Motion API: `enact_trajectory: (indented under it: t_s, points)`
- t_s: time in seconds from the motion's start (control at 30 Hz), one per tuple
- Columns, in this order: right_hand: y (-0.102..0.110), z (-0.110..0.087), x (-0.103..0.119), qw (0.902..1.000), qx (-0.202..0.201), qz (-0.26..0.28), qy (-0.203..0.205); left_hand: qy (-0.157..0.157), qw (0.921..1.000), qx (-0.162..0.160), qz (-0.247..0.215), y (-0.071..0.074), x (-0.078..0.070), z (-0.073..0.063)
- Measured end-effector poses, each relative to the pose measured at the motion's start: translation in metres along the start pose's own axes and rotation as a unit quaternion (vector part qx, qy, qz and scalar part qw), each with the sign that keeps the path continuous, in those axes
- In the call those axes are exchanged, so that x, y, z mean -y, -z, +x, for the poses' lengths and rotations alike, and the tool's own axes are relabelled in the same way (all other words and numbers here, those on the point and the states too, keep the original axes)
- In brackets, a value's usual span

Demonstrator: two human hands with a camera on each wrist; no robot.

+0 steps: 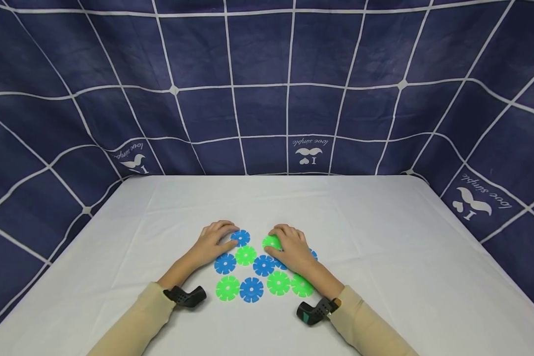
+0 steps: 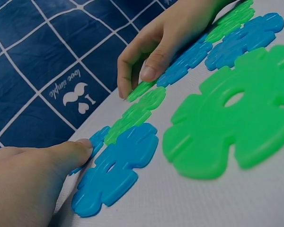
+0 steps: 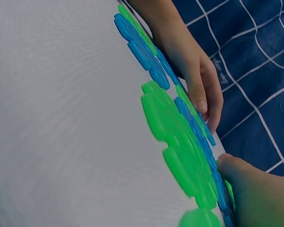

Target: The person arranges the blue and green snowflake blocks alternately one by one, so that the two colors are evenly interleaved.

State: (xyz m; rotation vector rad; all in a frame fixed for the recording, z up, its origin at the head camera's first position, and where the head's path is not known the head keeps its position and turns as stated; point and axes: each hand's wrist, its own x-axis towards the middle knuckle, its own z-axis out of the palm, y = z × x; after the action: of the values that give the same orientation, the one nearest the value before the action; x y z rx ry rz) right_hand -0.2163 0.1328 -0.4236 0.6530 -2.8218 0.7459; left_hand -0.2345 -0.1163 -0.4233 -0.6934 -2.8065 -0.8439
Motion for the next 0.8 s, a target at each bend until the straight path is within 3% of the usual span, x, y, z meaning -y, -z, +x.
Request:
enact_trajectory:
  t_s: [0.57, 0.8]
  points:
    - [0.004, 0.003, 0.006, 0.9981, -0.045, 0.032, -0.027, 0.033, 0.9986, -0.012, -0.039, 0.002, -0.001, 0.002]
    - [0.008, 0.003, 0.010, 0.9973, -0.019, 0.055, -0.044, 0.047, 0.9965, -0.031, -0.062, 0.002, -0.003, 0.002]
